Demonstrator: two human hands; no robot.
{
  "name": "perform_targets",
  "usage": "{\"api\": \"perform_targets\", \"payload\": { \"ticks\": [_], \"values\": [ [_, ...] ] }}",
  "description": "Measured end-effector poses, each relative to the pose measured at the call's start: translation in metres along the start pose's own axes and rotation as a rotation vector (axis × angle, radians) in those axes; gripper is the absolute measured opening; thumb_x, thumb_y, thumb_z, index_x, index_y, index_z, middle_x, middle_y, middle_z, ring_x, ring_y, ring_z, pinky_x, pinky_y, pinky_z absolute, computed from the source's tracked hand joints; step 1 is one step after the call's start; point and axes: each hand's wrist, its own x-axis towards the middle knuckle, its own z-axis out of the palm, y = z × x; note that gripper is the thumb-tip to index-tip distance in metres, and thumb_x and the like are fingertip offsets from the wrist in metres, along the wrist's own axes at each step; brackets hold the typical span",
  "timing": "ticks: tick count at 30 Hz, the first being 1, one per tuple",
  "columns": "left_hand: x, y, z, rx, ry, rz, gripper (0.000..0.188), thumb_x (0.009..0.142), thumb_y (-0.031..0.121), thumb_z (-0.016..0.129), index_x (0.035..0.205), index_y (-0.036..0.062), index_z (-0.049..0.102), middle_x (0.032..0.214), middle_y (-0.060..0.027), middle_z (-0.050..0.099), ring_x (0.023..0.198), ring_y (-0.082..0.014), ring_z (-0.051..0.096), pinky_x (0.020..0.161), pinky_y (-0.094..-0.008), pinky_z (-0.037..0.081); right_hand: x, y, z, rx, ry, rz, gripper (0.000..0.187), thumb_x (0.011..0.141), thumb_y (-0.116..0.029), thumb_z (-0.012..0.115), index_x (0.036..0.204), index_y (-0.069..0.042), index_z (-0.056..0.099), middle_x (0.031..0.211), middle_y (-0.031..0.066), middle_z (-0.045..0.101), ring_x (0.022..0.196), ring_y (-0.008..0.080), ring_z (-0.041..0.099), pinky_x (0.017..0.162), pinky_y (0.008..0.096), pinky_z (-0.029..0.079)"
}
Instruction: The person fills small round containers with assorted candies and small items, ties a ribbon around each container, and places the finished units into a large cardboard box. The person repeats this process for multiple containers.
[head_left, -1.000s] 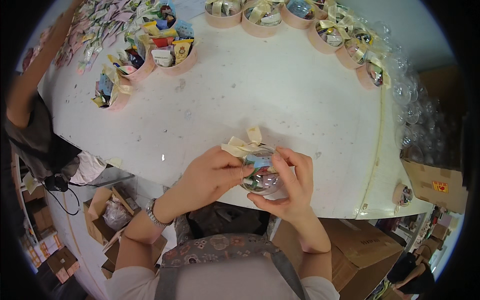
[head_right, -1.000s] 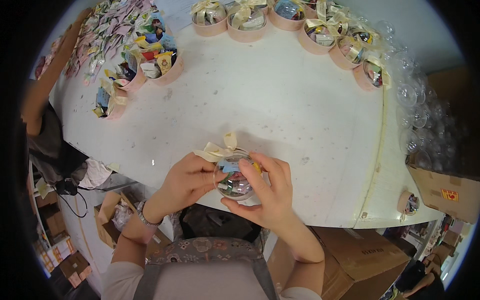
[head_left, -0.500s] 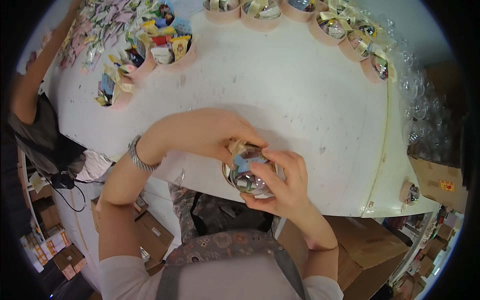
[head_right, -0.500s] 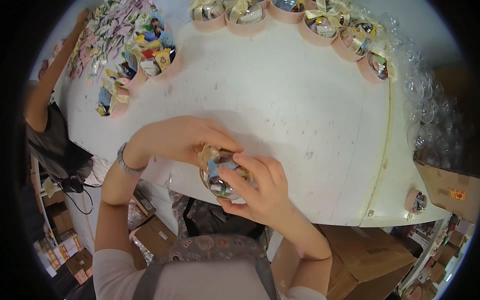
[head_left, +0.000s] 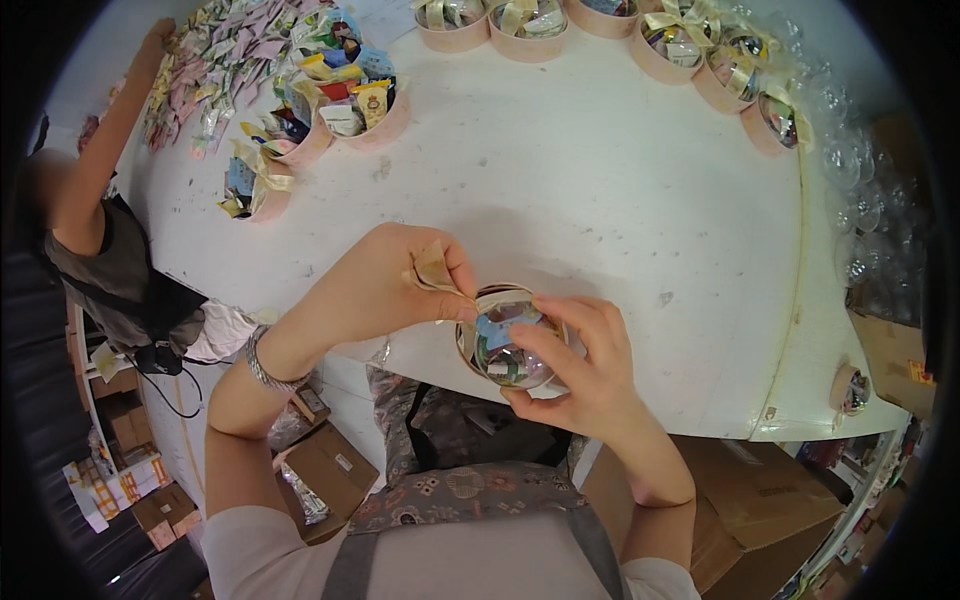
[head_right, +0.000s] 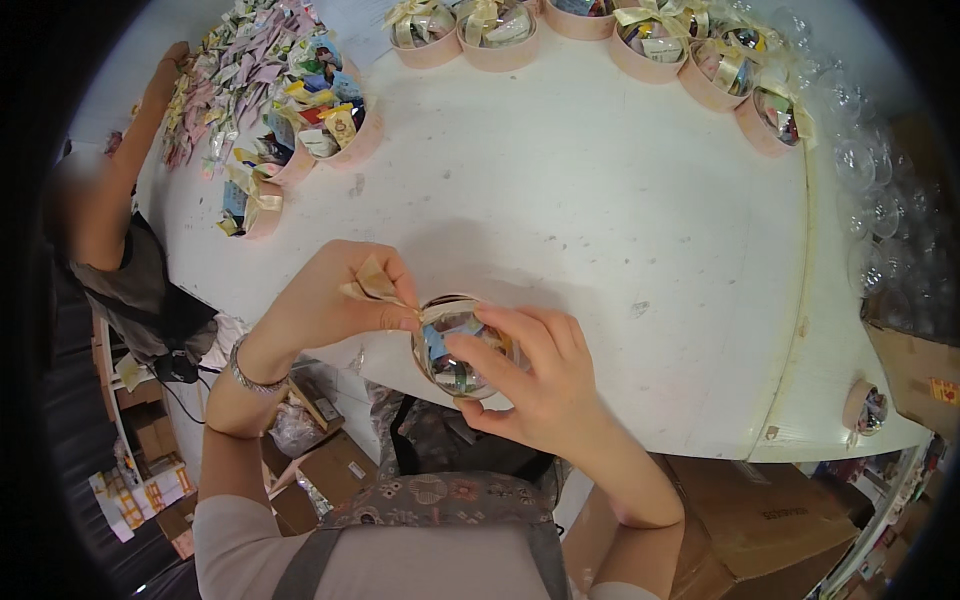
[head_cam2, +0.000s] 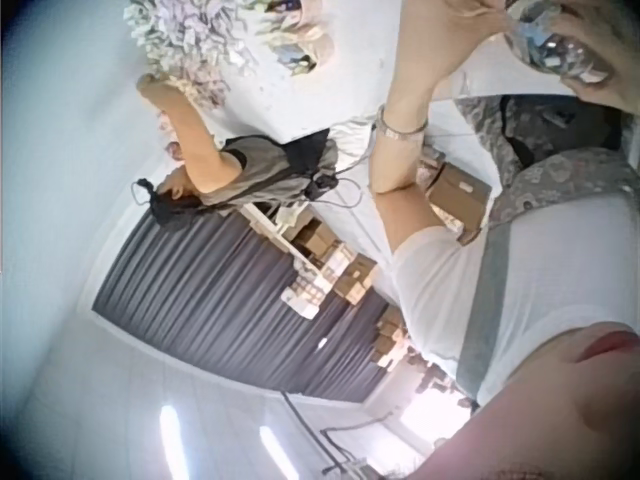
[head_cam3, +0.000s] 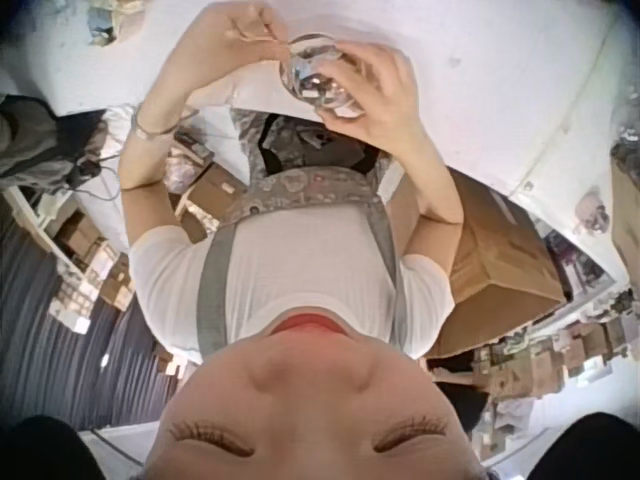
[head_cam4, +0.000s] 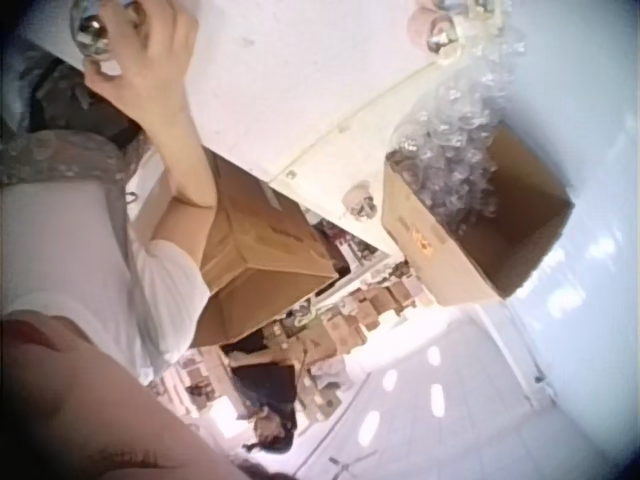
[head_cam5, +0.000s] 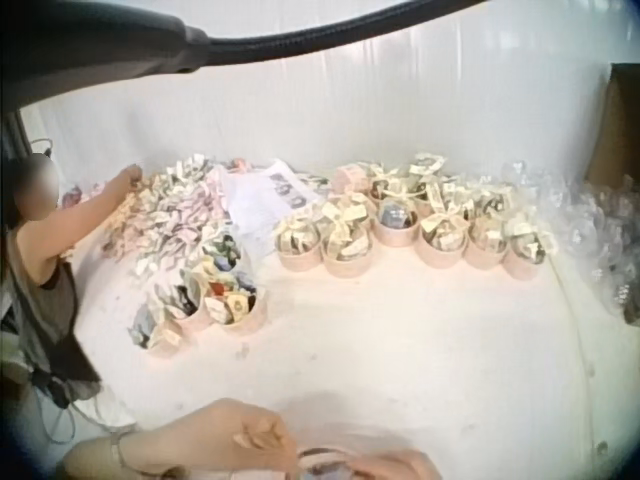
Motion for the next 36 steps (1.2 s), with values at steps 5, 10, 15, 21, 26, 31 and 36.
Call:
{"api": "perform_targets", "payload": {
  "ticks": [5, 10, 15, 21, 26, 31, 36],
  "values": [
    [-0.01, 0.021, -0.002, 0.211, -0.071, -0.203, 0.016, 0.075, 0.012, 0.075, 0.085, 0.0018, 0.067, 0.072, -0.0032, 0.064, 0.066, -0.0087, 0.058, 0.059, -0.0263, 0.045, 0.008, -0.007, 0.0, 0.014, -0.095, -0.011, 0.069, 0.049, -0.016, 0.081, 0.116, -0.02, 0.065, 0.125, 0.0054, 0.055, 0.098, 0.0281, 0.054, 0.085, 0.0411, 0.044],
    [0.002, 0.056, 0.001, 0.571, -0.226, -0.387, 0.013, 0.079, 0.016, 0.067, 0.078, 0.0029, 0.064, 0.064, -0.0034, 0.059, 0.059, -0.0088, 0.053, 0.055, -0.0273, 0.041, 0.006, -0.006, 0.002, -0.016, -0.07, -0.014, 0.07, 0.05, -0.016, 0.08, 0.117, -0.021, 0.064, 0.124, 0.0051, 0.055, 0.098, 0.0266, 0.054, 0.088, 0.043, 0.043],
    [-0.004, 0.023, -0.001, 0.244, -0.158, -0.32, 0.01, 0.084, 0.012, 0.062, 0.082, 0.0031, 0.06, 0.07, 0.0004, 0.056, 0.065, -0.0091, 0.052, 0.059, -0.0267, 0.041, 0.007, -0.008, 0.002, -0.03, -0.063, 0.001, 0.068, 0.05, -0.018, 0.079, 0.116, -0.022, 0.064, 0.124, 0.0046, 0.055, 0.099, 0.0241, 0.054, 0.092, 0.0475, 0.042],
    [-0.018, -0.034, 0.021, -0.051, 0.008, 0.154, 0.016, 0.092, 0.015, 0.063, 0.101, 0.0036, 0.058, 0.104, -0.0048, 0.058, 0.095, -0.0089, 0.054, 0.08, -0.0253, 0.045, 0.012, -0.024, -0.007, -0.164, -0.164, -0.01, 0.071, 0.052, -0.021, 0.081, 0.12, -0.021, 0.061, 0.123, 0.0061, 0.054, 0.104, 0.024, 0.054, 0.097, 0.0536, 0.039],
    [-0.015, -0.038, 0.031, -0.43, 0.099, 0.02, 0.017, 0.098, 0.02, 0.058, 0.1, 0.0024, 0.058, 0.109, -0.0042, 0.059, 0.114, -0.0169, 0.054, 0.094, -0.0288, 0.043, 0.02, -0.048, 0.002, -0.115, -0.178, 0.096, 0.068, 0.058, -0.021, 0.085, 0.122, -0.016, 0.061, 0.125, 0.0122, 0.05, 0.107, 0.0297, 0.052, 0.094, 0.0507, 0.043],
    [-0.024, -0.037, 0.03, -0.425, 0.096, -0.059, 0.02, 0.098, 0.02, 0.059, 0.105, 0.0015, 0.059, 0.115, -0.0056, 0.06, 0.104, -0.0138, 0.056, 0.092, -0.0279, 0.044, 0.015, -0.042, 0.011, -0.018, -0.129, 0.214, 0.068, 0.058, -0.013, 0.085, 0.122, -0.011, 0.06, 0.122, 0.0142, 0.049, 0.107, 0.0334, 0.053, 0.089, 0.0448, 0.047],
    [-0.026, -0.036, 0.006, -0.292, -0.069, -0.136, 0.024, 0.094, 0.02, 0.064, 0.107, 0.0007, 0.061, 0.094, -0.0033, 0.061, 0.085, -0.0095, 0.057, 0.075, -0.0271, 0.049, 0.028, -0.043, 0.001, 0.033, -0.172, 0.223, 0.07, 0.058, -0.002, 0.084, 0.123, -0.006, 0.06, 0.124, 0.0154, 0.049, 0.107, 0.0337, 0.054, 0.08, 0.0398, 0.052]
  ]
}}
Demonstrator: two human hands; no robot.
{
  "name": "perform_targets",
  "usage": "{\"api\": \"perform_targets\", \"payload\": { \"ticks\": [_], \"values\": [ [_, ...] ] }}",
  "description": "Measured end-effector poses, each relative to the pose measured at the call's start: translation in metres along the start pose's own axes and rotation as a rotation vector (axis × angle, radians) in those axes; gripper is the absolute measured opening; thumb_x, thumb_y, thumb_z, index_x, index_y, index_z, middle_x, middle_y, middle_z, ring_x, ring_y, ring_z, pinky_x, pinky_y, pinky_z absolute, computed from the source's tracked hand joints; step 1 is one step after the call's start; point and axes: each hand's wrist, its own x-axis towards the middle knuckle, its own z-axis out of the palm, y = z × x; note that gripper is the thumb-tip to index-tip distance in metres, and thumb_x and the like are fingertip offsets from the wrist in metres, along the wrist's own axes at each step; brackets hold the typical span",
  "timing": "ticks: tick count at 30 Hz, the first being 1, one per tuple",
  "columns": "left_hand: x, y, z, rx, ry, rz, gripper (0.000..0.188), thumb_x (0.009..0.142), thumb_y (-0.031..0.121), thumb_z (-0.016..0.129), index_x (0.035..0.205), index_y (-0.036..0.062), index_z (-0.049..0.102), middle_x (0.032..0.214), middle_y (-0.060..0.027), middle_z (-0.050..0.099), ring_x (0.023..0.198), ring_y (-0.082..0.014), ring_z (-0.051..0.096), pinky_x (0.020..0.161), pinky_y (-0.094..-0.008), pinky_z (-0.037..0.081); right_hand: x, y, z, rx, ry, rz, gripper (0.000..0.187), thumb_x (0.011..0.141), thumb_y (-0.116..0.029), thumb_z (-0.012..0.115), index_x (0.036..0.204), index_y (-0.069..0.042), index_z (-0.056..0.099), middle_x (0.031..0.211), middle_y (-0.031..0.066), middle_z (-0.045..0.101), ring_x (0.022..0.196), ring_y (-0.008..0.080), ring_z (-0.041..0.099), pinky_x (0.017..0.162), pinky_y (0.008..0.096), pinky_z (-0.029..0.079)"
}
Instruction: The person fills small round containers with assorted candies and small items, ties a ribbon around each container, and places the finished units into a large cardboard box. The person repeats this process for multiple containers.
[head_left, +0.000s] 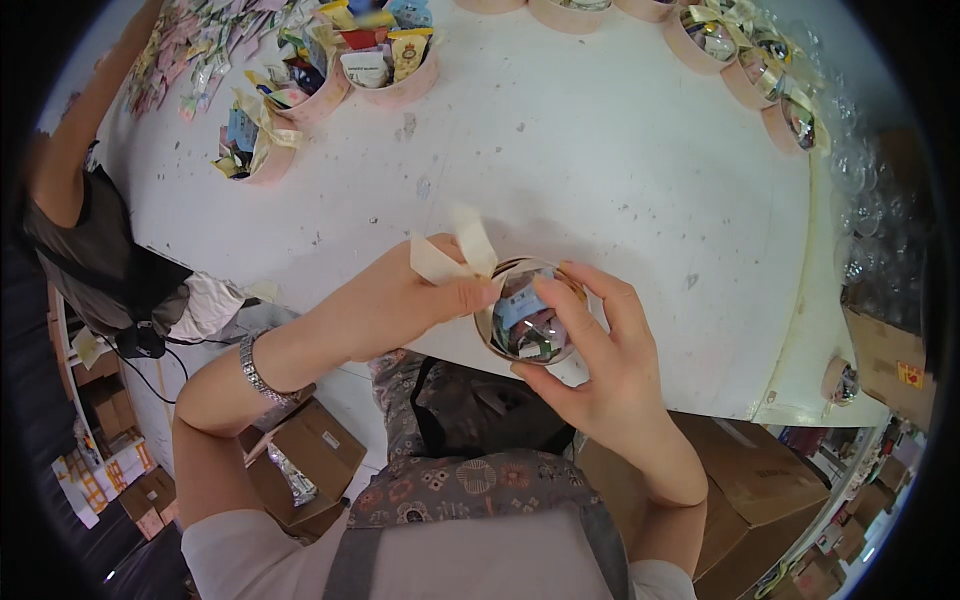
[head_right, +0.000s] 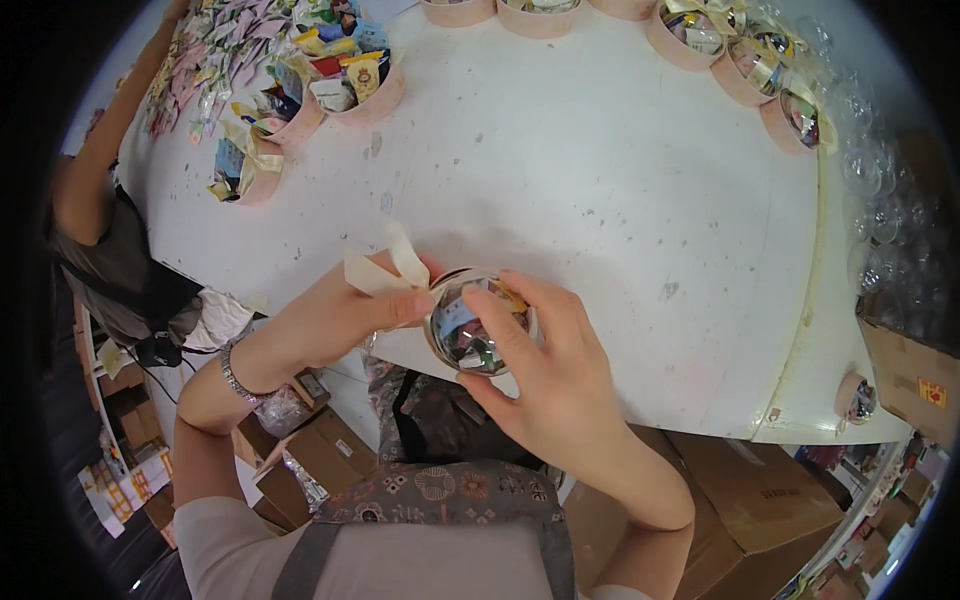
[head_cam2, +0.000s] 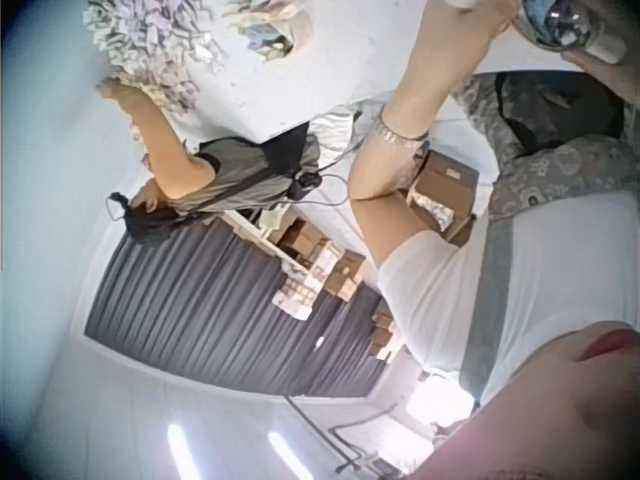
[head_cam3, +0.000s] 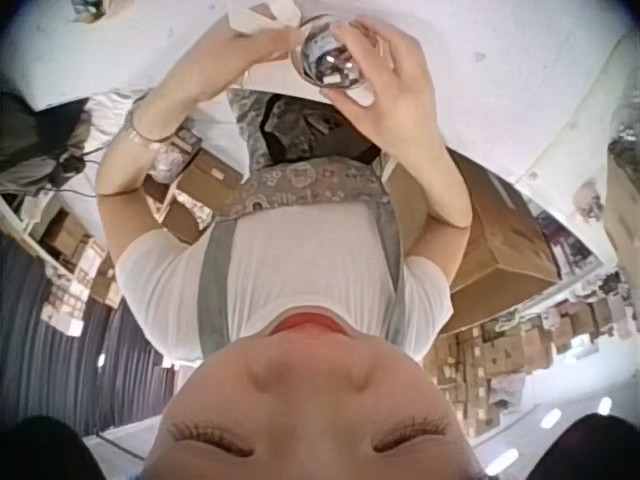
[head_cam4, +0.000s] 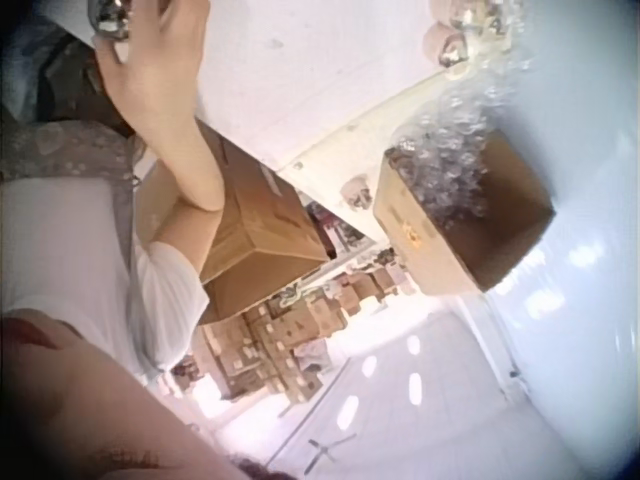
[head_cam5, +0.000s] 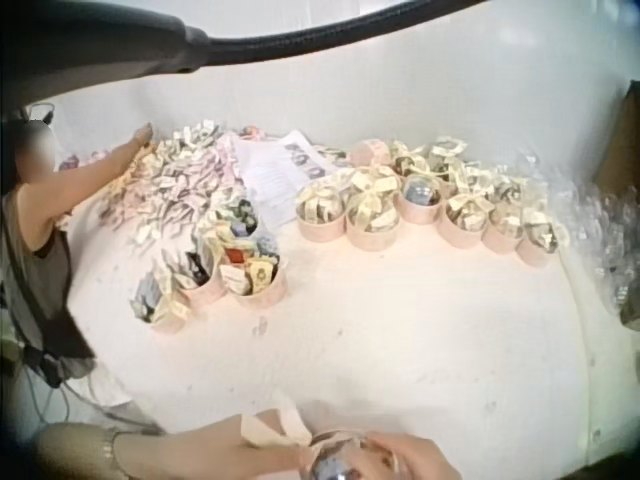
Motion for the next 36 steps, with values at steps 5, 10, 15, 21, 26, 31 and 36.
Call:
{"api": "perform_targets", "payload": {
  "ticks": [5, 10, 15, 21, 26, 31, 36],
  "values": [
    [-0.007, -0.009, 0.008, -0.721, -0.057, -0.053, 0.04, 0.09, 0.02, 0.07, 0.122, 0.0019, 0.056, 0.111, -0.0064, 0.062, 0.104, -0.0163, 0.06, 0.091, -0.036, 0.051, 0.002, 0.002, 0.007, -0.011, -0.011, -0.197, 0.068, 0.06, -0.003, 0.083, 0.124, -0.007, 0.061, 0.126, 0.0152, 0.049, 0.112, 0.0372, 0.055, 0.083, 0.0431, 0.054],
    [0.001, 0.002, 0.011, -0.709, -0.114, -0.074, 0.046, 0.085, 0.017, 0.076, 0.122, 0.0018, 0.053, 0.122, -0.0079, 0.058, 0.109, -0.0163, 0.058, 0.093, -0.037, 0.051, 0.006, 0.008, -0.011, -0.097, -0.104, -0.189, 0.068, 0.059, -0.01, 0.086, 0.122, -0.012, 0.063, 0.122, 0.0136, 0.051, 0.109, 0.0353, 0.057, 0.086, 0.0442, 0.054],
    [0.0, 0.006, 0.027, 0.021, 0.001, 0.158, 0.055, 0.076, 0.016, 0.083, 0.118, 0.0078, 0.048, 0.137, -0.0099, 0.046, 0.12, -0.0145, 0.049, 0.092, -0.0344, 0.051, 0.007, 0.022, -0.001, -0.069, -0.067, -0.114, 0.082, 0.049, -0.02, 0.093, 0.124, -0.008, 0.061, 0.117, 0.0137, 0.048, 0.104, 0.0317, 0.055, 0.083, 0.041, 0.053],
    [-0.001, 0.011, 0.031, 0.193, 0.057, 0.075, 0.08, 0.069, 0.017, 0.087, 0.135, 0.0107, 0.042, 0.138, -0.0111, 0.046, 0.125, -0.0196, 0.049, 0.096, -0.0365, 0.049, 0.001, 0.044, 0.012, 0.127, 0.021, -0.144, 0.088, 0.05, -0.023, 0.095, 0.126, -0.002, 0.056, 0.12, 0.0132, 0.043, 0.104, 0.0302, 0.055, 0.083, 0.0376, 0.052],
    [0.009, -0.041, 0.037, 0.412, 0.225, 0.507, 0.096, 0.062, 0.016, 0.088, 0.142, 0.0066, 0.037, 0.132, -0.0118, 0.05, 0.122, -0.03, 0.047, 0.099, -0.0401, 0.043, 0.012, 0.042, 0.007, 0.155, 0.007, -0.161, 0.09, 0.053, -0.027, 0.093, 0.127, 0.001, 0.051, 0.127, 0.0166, 0.052, 0.11, 0.0343, 0.056, 0.091, 0.0403, 0.05],
    [0.015, -0.047, 0.048, 0.475, 0.336, 0.569, 0.096, 0.059, 0.016, 0.087, 0.141, 0.0051, 0.039, 0.128, -0.0132, 0.053, 0.113, -0.034, 0.05, 0.095, -0.0412, 0.044, 0.017, 0.032, 0.003, -0.026, 0.0, -0.208, 0.082, 0.055, -0.024, 0.091, 0.124, 0.002, 0.055, 0.125, 0.0193, 0.057, 0.114, 0.0381, 0.057, 0.095, 0.0434, 0.05],
    [0.03, -0.056, 0.052, 0.583, 0.464, 0.784, 0.094, 0.06, 0.021, 0.086, 0.14, 0.0055, 0.04, 0.124, -0.0113, 0.056, 0.108, -0.0324, 0.052, 0.092, -0.0402, 0.045, 0.024, 0.03, 0.012, 0.063, -0.014, -0.208, 0.075, 0.057, -0.017, 0.089, 0.122, 0.003, 0.056, 0.124, 0.0201, 0.057, 0.112, 0.0377, 0.059, 0.092, 0.0423, 0.051]
  ]
}}
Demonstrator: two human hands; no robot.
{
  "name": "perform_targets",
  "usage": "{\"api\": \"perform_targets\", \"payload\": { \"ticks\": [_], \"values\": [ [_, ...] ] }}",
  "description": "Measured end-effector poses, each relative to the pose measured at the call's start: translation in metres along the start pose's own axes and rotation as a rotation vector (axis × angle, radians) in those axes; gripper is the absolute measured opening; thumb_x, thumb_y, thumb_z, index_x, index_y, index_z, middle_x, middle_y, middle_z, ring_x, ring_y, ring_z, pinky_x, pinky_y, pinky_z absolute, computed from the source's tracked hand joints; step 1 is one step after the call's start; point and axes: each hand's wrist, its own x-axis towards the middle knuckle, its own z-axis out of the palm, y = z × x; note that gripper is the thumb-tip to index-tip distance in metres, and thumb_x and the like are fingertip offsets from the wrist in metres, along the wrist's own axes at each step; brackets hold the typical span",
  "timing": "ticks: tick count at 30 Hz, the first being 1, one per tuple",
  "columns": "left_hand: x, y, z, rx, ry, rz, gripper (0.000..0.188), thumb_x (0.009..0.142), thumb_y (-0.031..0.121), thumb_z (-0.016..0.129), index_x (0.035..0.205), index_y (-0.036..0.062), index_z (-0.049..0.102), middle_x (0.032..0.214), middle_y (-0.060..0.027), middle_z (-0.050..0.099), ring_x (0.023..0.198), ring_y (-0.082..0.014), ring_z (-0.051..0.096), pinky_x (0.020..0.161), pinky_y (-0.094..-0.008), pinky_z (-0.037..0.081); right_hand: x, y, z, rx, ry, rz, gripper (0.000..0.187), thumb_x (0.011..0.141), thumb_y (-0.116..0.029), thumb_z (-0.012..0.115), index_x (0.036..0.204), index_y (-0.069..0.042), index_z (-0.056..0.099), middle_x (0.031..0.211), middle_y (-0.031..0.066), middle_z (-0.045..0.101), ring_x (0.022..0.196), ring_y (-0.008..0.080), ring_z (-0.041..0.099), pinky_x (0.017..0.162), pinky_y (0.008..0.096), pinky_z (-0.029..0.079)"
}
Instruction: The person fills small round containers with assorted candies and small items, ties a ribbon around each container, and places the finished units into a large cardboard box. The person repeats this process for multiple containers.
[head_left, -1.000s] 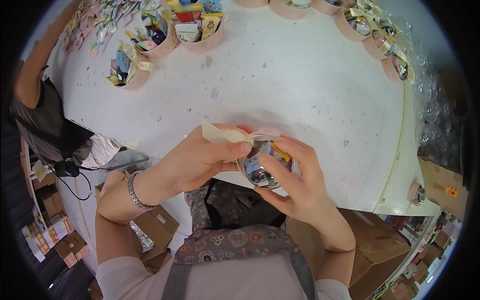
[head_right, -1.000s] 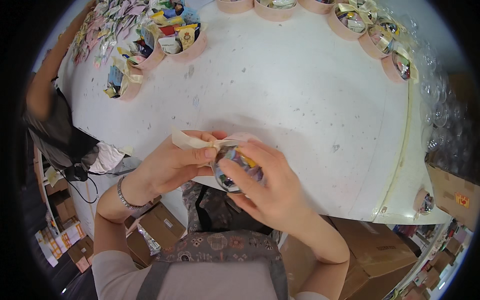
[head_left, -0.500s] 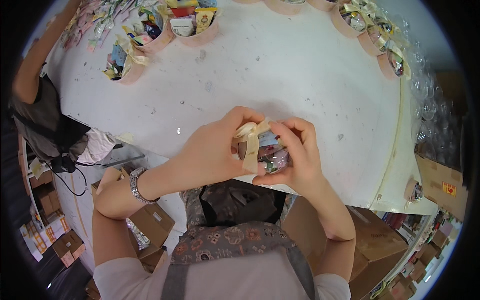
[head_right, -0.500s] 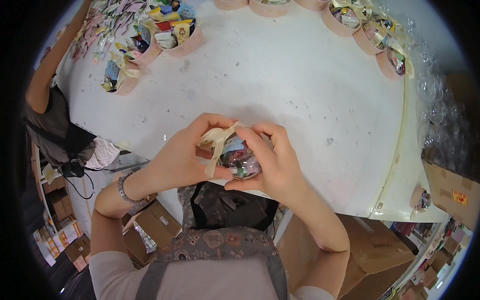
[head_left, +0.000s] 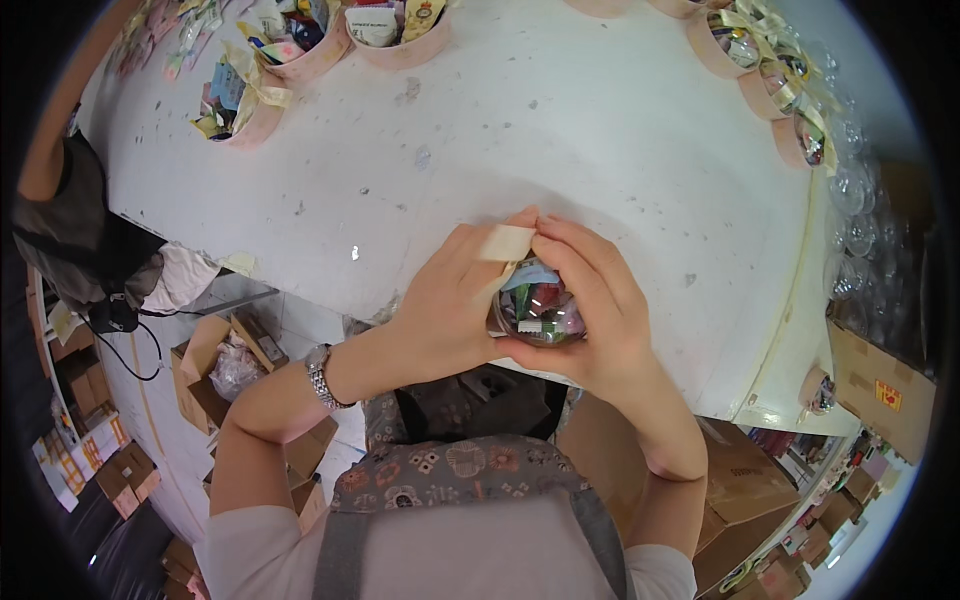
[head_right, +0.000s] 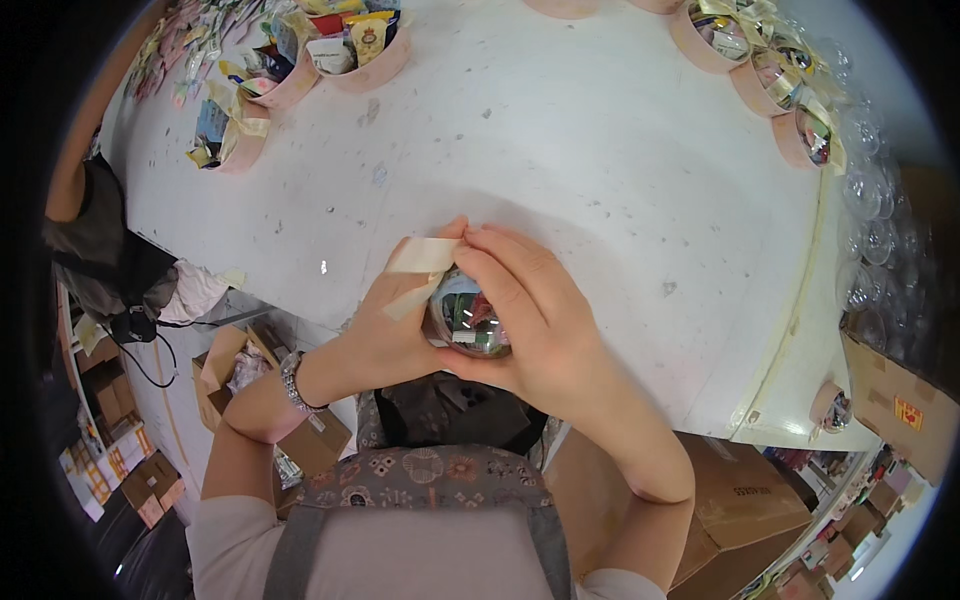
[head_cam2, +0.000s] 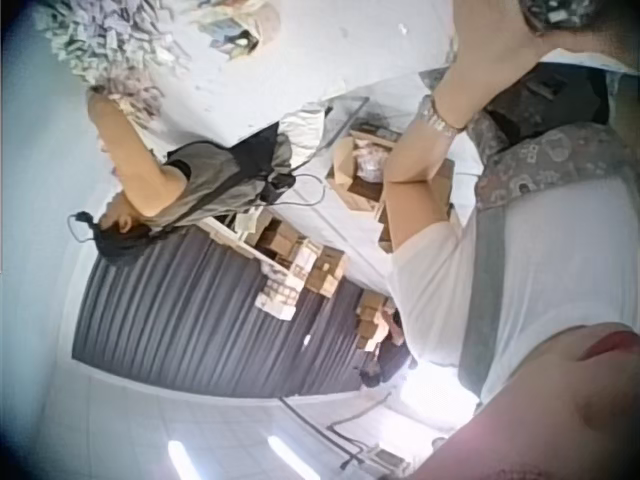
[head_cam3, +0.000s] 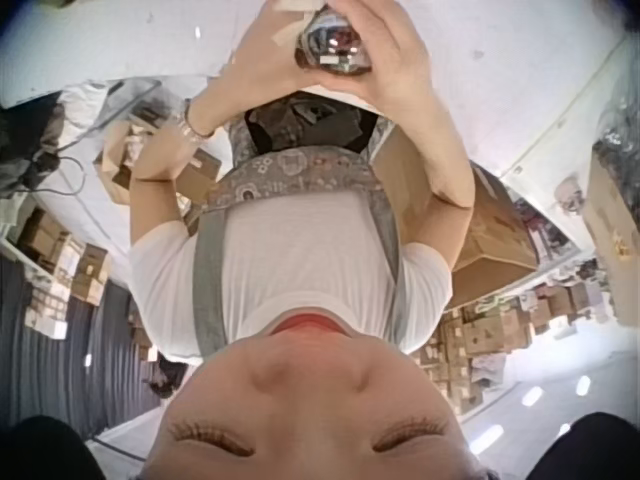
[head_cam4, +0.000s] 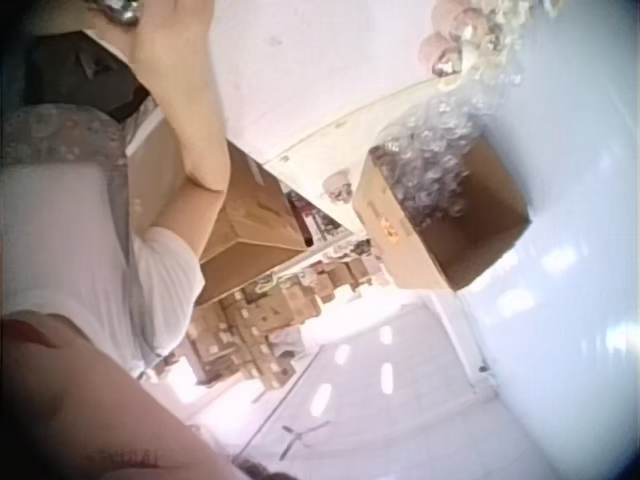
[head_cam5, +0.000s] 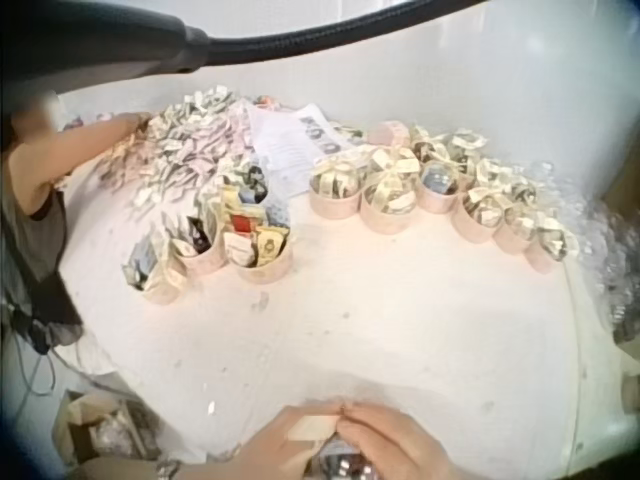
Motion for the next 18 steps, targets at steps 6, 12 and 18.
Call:
{"api": "perform_targets", "payload": {
  "ticks": [6, 12, 18],
  "values": [
    [0.007, 0.009, -0.013, -0.111, -0.066, -0.053, 0.089, 0.057, 0.021, 0.086, 0.135, 0.0074, 0.046, 0.122, -0.0062, 0.057, 0.103, -0.0304, 0.055, 0.09, -0.0396, 0.045, -0.012, 0.006, 0.006, 0.062, 0.062, 0.005, 0.067, 0.057, -0.012, 0.087, 0.116, 0.002, 0.058, 0.121, 0.0197, 0.057, 0.109, 0.0377, 0.06, 0.093, 0.0447, 0.052],
    [0.009, 0.006, -0.012, -0.118, -0.035, 0.009, 0.089, 0.055, 0.02, 0.086, 0.135, 0.0083, 0.047, 0.12, -0.0054, 0.057, 0.102, -0.03, 0.055, 0.088, -0.038, 0.047, -0.013, 0.012, 0.004, 0.033, 0.026, -0.036, 0.066, 0.058, -0.018, 0.085, 0.115, -0.001, 0.057, 0.121, 0.0164, 0.057, 0.11, 0.0376, 0.059, 0.094, 0.0487, 0.05],
    [0.008, 0.013, -0.028, -0.28, -0.228, -0.247, 0.083, 0.064, 0.019, 0.084, 0.136, 0.0059, 0.044, 0.118, -0.0072, 0.057, 0.108, -0.0271, 0.056, 0.09, -0.0364, 0.048, -0.016, 0.004, 0.0, -0.148, -0.026, 0.004, 0.067, 0.061, -0.026, 0.085, 0.118, -0.007, 0.057, 0.128, 0.0119, 0.055, 0.112, 0.0367, 0.058, 0.096, 0.052, 0.047]
  ]
}}
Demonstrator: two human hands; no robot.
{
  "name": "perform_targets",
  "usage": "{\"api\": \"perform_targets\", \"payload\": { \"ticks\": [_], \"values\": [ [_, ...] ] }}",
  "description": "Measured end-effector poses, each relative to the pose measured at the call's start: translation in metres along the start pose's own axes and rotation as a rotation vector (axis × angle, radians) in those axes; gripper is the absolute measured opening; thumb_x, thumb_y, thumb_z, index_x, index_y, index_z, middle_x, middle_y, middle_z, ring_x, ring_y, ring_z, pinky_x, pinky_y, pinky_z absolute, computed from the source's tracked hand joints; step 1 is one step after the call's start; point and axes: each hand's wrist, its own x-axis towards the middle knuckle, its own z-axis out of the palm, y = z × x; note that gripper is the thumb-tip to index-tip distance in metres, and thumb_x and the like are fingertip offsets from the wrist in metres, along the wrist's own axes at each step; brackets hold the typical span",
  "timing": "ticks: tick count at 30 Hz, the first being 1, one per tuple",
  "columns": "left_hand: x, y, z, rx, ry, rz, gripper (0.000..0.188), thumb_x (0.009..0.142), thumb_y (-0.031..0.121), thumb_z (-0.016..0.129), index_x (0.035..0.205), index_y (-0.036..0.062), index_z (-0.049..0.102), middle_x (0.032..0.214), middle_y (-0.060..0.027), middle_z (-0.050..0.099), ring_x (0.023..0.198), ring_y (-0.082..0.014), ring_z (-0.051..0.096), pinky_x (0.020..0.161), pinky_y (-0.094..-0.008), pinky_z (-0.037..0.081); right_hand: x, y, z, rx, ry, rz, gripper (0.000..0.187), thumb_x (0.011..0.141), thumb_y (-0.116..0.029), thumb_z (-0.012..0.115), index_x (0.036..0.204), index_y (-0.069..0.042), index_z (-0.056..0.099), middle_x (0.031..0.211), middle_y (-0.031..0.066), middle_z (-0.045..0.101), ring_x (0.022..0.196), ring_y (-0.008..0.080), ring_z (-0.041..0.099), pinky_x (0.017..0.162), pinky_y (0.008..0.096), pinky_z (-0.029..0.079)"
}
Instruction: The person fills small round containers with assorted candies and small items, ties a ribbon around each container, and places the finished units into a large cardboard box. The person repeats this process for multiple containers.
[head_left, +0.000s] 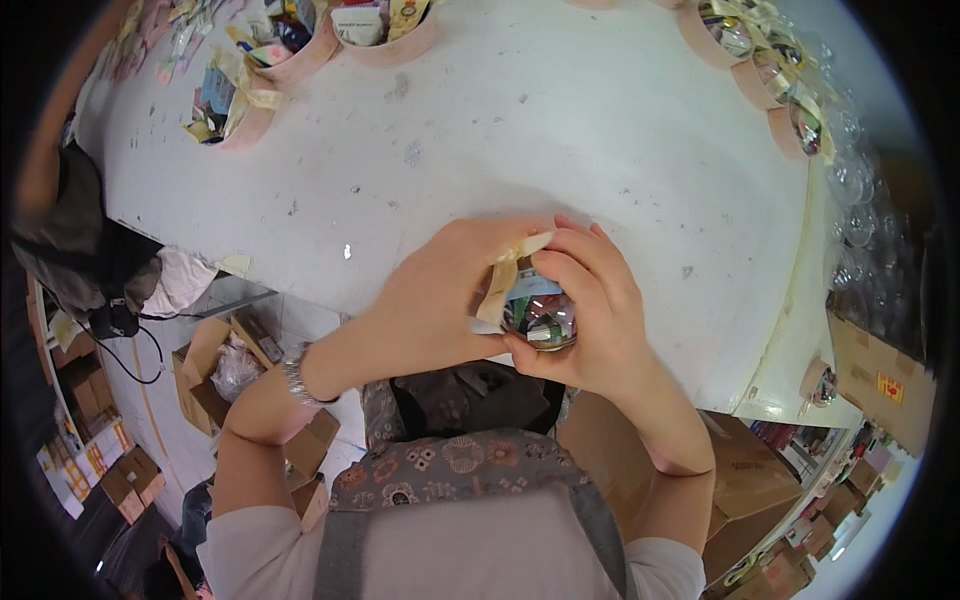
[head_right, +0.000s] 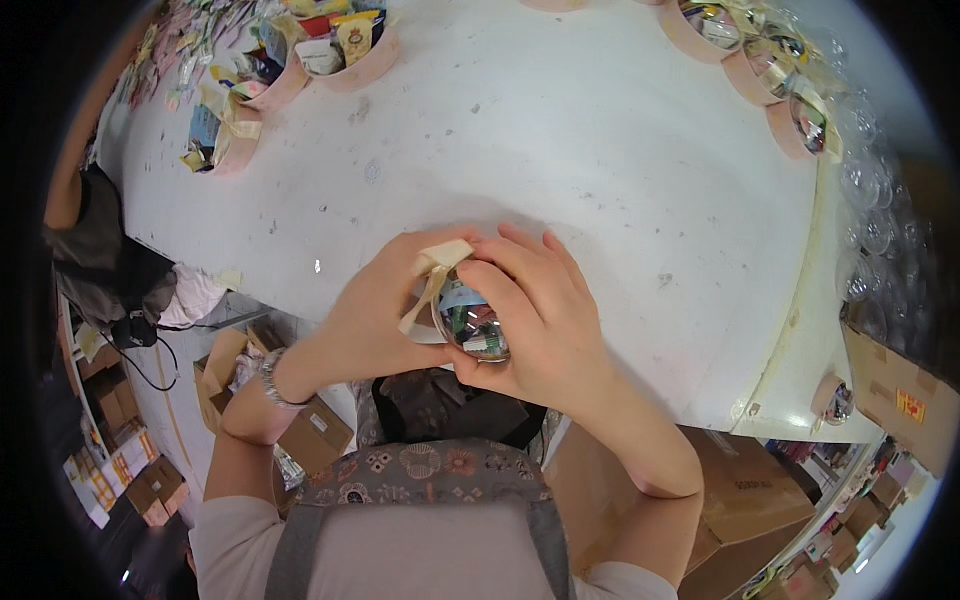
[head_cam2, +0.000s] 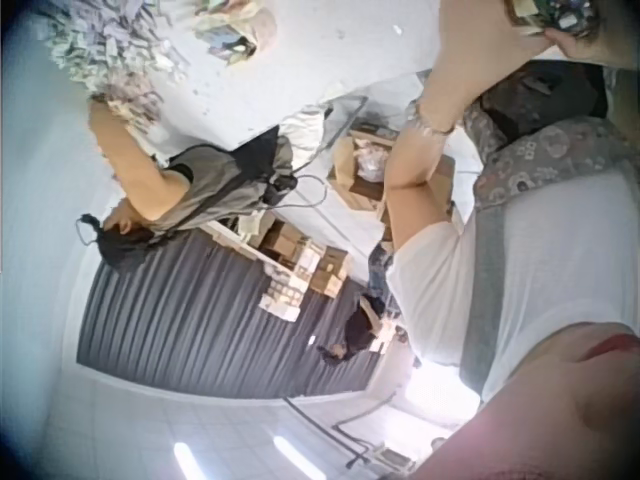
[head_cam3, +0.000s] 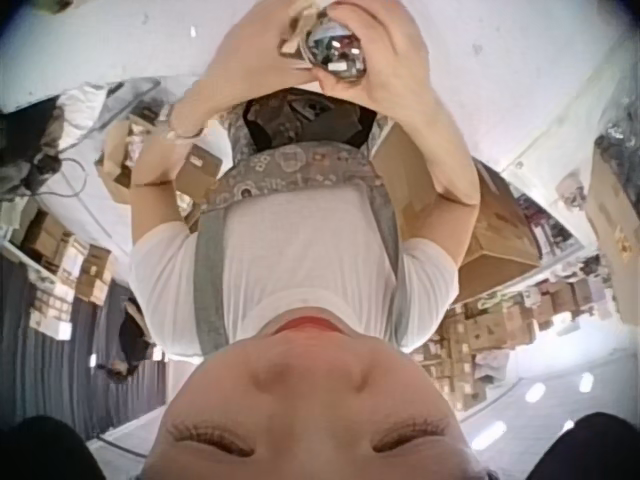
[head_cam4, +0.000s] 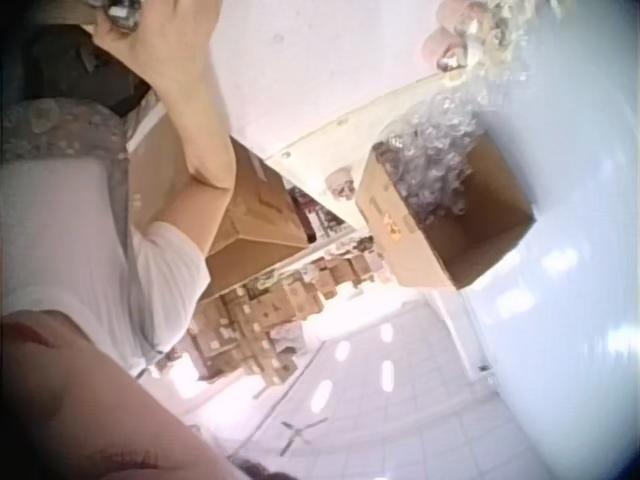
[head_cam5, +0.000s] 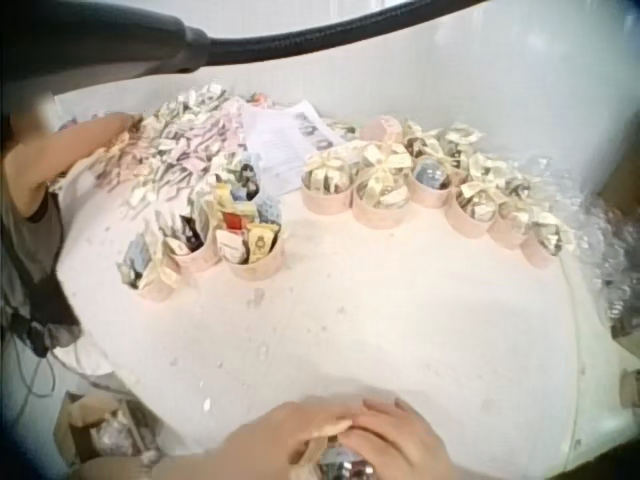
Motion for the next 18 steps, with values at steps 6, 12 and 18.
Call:
{"api": "perform_targets", "payload": {
  "ticks": [6, 12, 18],
  "values": [
    [0.022, 0.006, -0.029, -0.416, -0.154, -0.408, 0.027, 0.095, 0.014, 0.058, 0.117, -0.0012, 0.06, 0.105, -0.0027, 0.063, 0.096, -0.01, 0.059, 0.083, -0.0259, 0.049, -0.003, 0.001, -0.003, 0.04, 0.028, 0.021, 0.074, 0.056, -0.031, 0.089, 0.12, -0.009, 0.058, 0.139, 0.0196, 0.046, 0.112, 0.0391, 0.057, 0.094, 0.0486, 0.047],
    [0.03, 0.025, -0.029, -0.136, -0.153, -0.408, 0.024, 0.096, 0.017, 0.057, 0.111, -0.0019, 0.06, 0.09, -0.0005, 0.063, 0.081, -0.0076, 0.056, 0.073, -0.0253, 0.047, -0.009, 0.005, 0.006, 0.064, 0.098, -0.027, 0.076, 0.057, -0.029, 0.089, 0.123, -0.008, 0.057, 0.141, 0.0256, 0.041, 0.11, 0.0401, 0.056, 0.09, 0.0452, 0.049],
    [0.025, 0.048, -0.024, -0.012, -0.098, -0.424, 0.024, 0.097, 0.019, 0.058, 0.109, -0.001, 0.059, 0.089, -0.0028, 0.063, 0.08, -0.0067, 0.055, 0.072, -0.0236, 0.046, -0.011, -0.012, 0.004, -0.043, 0.017, 0.085, 0.094, 0.064, -0.027, 0.087, 0.14, -0.001, 0.037, 0.144, 0.0285, 0.036, 0.111, 0.04, 0.056, 0.089, 0.0444, 0.05]
  ]
}}
